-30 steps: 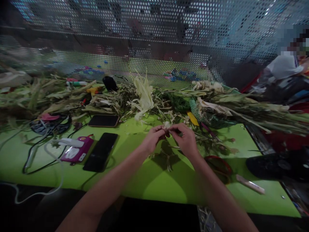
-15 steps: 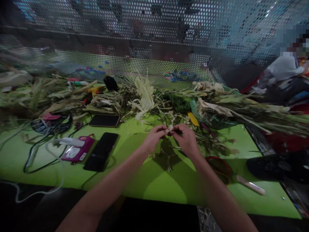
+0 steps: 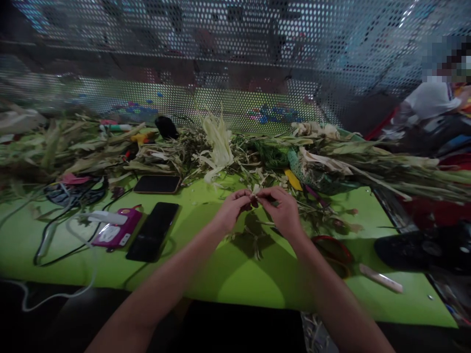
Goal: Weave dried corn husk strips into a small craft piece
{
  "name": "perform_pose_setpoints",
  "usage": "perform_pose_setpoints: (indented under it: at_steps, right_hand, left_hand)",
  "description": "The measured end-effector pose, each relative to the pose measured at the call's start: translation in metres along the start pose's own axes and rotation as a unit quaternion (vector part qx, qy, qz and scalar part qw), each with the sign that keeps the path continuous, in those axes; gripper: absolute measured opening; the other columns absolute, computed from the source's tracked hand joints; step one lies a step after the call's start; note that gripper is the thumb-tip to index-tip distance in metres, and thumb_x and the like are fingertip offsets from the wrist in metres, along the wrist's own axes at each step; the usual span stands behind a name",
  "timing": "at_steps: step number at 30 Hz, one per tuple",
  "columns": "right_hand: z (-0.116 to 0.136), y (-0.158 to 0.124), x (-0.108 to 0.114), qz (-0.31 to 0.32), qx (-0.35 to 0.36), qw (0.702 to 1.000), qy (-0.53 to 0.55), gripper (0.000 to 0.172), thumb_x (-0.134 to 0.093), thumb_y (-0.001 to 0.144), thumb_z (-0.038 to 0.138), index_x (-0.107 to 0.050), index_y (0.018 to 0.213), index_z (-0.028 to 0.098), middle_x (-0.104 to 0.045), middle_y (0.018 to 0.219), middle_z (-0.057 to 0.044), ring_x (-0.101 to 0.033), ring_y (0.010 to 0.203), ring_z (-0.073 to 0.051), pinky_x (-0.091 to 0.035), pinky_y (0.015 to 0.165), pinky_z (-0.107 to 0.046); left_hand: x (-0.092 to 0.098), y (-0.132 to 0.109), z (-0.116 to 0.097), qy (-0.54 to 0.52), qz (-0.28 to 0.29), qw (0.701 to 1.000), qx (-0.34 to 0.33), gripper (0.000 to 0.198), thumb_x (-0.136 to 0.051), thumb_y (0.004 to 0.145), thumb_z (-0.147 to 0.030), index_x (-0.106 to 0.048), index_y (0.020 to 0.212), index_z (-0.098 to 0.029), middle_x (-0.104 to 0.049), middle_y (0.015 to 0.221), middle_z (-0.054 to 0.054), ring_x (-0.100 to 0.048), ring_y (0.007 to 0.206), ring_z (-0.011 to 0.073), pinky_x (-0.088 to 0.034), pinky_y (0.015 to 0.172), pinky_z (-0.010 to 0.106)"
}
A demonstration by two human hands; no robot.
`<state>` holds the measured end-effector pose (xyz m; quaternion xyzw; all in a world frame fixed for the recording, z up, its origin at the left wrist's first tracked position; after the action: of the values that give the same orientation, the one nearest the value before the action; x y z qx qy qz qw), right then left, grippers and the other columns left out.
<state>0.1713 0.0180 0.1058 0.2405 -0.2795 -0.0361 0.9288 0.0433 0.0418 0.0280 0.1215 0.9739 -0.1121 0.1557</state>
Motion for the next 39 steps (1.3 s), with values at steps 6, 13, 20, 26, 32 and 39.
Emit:
perform_pose_setpoints:
  at_steps: [6,13,20,26,32,39]
  right_hand:
    - [0.0,0.001,0.0,0.015,0.007,0.999,-0.038,0.005,-0.065,0.083,0.022,-0.07,0.082,0.021,-0.067,0.08,-0.003,-0.061,0.075,-0.018,-0.048,0.068,-0.031]
    - [-0.007,0.0,-0.01,0.067,-0.006,0.996,-0.056,0.006,-0.063,0.085,0.025,-0.069,0.085,0.021,-0.067,0.084,-0.004,-0.061,0.077,-0.019,-0.047,0.07,-0.031]
    - [-0.019,-0.003,-0.01,0.041,-0.067,0.997,-0.021,0.005,-0.064,0.081,0.025,-0.065,0.083,0.02,-0.066,0.078,-0.002,-0.059,0.07,-0.016,-0.047,0.066,-0.029]
    - [-0.012,-0.002,-0.005,0.018,-0.079,0.997,-0.01,0.006,-0.064,0.078,0.024,-0.062,0.078,0.019,-0.065,0.072,-0.001,-0.058,0.064,-0.015,-0.047,0.061,-0.027]
    - [0.0,-0.001,-0.003,0.028,0.003,0.999,-0.032,0.009,-0.064,0.084,0.026,-0.07,0.088,0.021,-0.069,0.084,-0.004,-0.063,0.076,-0.018,-0.05,0.07,-0.032]
    - [-0.004,-0.001,-0.003,0.043,-0.007,0.997,-0.066,0.006,-0.063,0.084,0.023,-0.068,0.083,0.02,-0.067,0.081,-0.004,-0.06,0.073,-0.018,-0.048,0.068,-0.031]
  left_hand:
    - [-0.001,0.003,0.004,-0.003,0.019,1.0,0.001,0.008,-0.063,0.073,-0.022,-0.061,0.078,-0.017,-0.063,0.076,0.001,-0.053,0.07,0.0101,-0.037,0.067,0.024]
    - [0.004,0.006,0.018,-0.028,-0.004,0.999,0.046,0.01,-0.066,0.071,-0.023,-0.062,0.075,-0.015,-0.058,0.07,0.0,-0.047,0.062,0.0089,-0.035,0.061,0.024]
    - [0.003,0.001,0.0,0.057,-0.008,0.998,-0.024,0.012,-0.064,0.076,-0.027,-0.061,0.074,-0.016,-0.061,0.072,0.0,-0.051,0.069,0.011,-0.037,0.067,0.025]
    - [-0.002,-0.001,-0.009,0.1,0.016,0.994,-0.044,0.014,-0.065,0.076,-0.029,-0.063,0.076,-0.015,-0.063,0.076,0.001,-0.053,0.074,0.012,-0.037,0.071,0.026]
    - [0.004,0.006,0.016,-0.011,0.004,0.999,0.042,0.01,-0.065,0.073,-0.025,-0.064,0.076,-0.015,-0.063,0.07,0.001,-0.05,0.063,0.0095,-0.035,0.064,0.025]
    - [0.002,0.004,0.004,0.047,0.015,0.999,-0.01,0.009,-0.063,0.075,-0.024,-0.065,0.078,-0.016,-0.064,0.076,0.001,-0.053,0.07,0.0109,-0.036,0.067,0.024]
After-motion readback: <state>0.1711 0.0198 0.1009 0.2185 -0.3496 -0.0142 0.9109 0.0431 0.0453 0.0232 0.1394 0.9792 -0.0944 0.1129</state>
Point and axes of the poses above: each hand's wrist, its own y-axis towards the middle knuckle, its own x-axis out of the back of the hand, z = x × y, the point moved 9 cm from there along y, towards the middle knuckle
